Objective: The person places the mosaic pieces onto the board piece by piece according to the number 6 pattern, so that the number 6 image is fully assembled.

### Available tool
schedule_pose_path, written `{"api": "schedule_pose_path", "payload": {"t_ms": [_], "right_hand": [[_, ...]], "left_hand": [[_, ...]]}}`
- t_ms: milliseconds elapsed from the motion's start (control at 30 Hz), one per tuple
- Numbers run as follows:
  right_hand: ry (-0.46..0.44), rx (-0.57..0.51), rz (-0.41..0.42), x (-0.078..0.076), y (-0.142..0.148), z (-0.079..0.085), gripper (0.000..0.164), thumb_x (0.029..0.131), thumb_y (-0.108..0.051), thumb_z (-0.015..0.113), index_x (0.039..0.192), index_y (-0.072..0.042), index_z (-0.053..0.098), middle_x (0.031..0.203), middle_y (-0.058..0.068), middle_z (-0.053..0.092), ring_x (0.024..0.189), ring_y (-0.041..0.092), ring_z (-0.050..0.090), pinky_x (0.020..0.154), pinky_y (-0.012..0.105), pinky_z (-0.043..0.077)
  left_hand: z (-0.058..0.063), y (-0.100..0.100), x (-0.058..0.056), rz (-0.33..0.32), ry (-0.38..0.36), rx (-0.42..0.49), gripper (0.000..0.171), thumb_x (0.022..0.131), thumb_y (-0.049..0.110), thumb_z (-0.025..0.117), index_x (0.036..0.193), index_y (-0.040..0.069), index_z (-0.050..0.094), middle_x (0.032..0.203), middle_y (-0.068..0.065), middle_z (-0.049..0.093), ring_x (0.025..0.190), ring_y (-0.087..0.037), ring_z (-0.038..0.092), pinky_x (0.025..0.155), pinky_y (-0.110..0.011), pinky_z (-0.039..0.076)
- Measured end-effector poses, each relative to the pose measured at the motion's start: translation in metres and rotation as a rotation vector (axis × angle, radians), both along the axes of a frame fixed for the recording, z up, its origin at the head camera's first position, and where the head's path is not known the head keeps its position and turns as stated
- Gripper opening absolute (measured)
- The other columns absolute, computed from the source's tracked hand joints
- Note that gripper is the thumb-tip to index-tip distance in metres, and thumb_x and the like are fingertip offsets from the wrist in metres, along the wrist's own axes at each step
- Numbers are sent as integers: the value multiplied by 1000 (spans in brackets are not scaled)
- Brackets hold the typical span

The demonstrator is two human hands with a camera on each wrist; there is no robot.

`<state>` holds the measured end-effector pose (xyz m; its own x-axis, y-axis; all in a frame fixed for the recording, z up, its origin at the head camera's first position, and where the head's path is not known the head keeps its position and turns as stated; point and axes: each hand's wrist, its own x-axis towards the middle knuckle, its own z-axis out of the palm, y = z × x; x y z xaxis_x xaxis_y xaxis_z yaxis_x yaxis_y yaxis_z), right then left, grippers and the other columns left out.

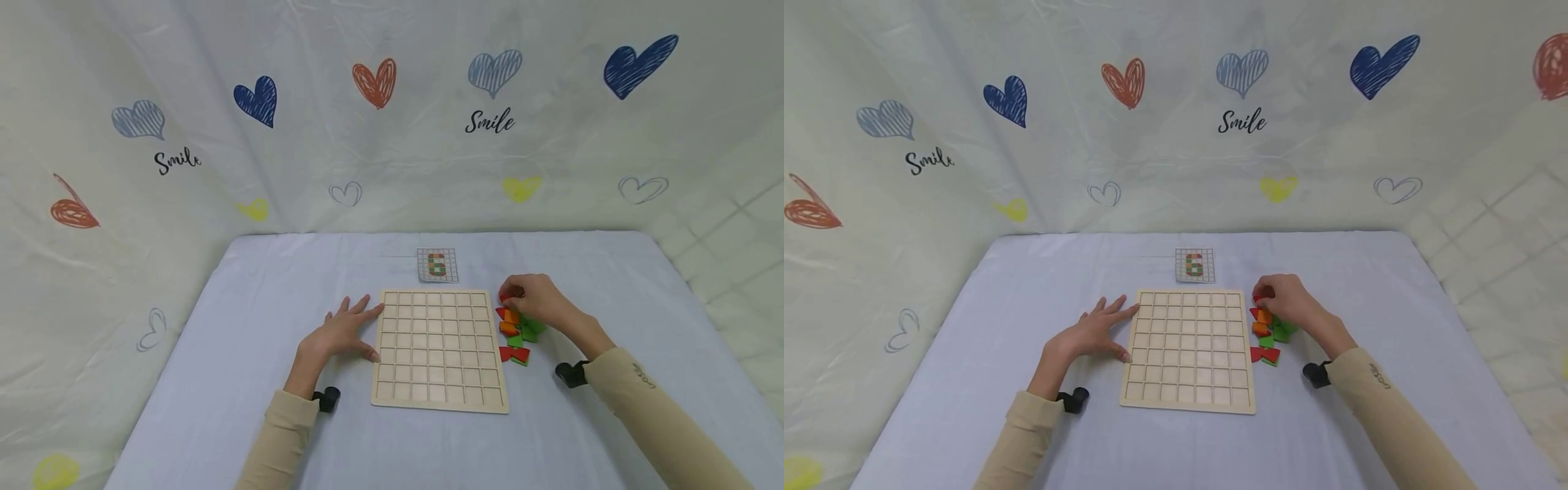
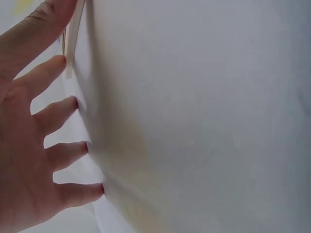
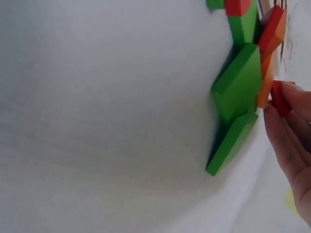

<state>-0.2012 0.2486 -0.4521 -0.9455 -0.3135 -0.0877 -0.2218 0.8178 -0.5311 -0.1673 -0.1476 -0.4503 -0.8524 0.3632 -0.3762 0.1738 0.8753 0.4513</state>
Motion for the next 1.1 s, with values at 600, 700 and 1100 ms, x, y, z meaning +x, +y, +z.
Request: {"api": "schedule_pose_path", "payload": {"t_ms": [600,700,1100], "right_hand": [[-49,-100,37,2,-25,7,13,95,-11,72,107,-6,77,99,6,76,89,22,68,84,40,59],[-51,-106,53,1,-33,7,16,96,-11,71,110,-6,77,101,7,76,92,24,69,85,43,59],[-33,-160,137,-4,-58,3,15,96,-8,70,108,-6,77,99,4,77,88,18,67,86,40,58]], "left_hand": [[0,3,0,40,-24,28,105,72,32,94,160,27,39,173,-8,16,158,-46,1,120,-76,8],[0,1,0,50,-24,29,105,72,32,94,160,27,39,173,-7,16,159,-46,0,120,-75,7],[-2,1,-1,43,-34,44,105,72,33,95,160,29,38,173,-5,15,159,-44,-1,121,-74,6]]}}
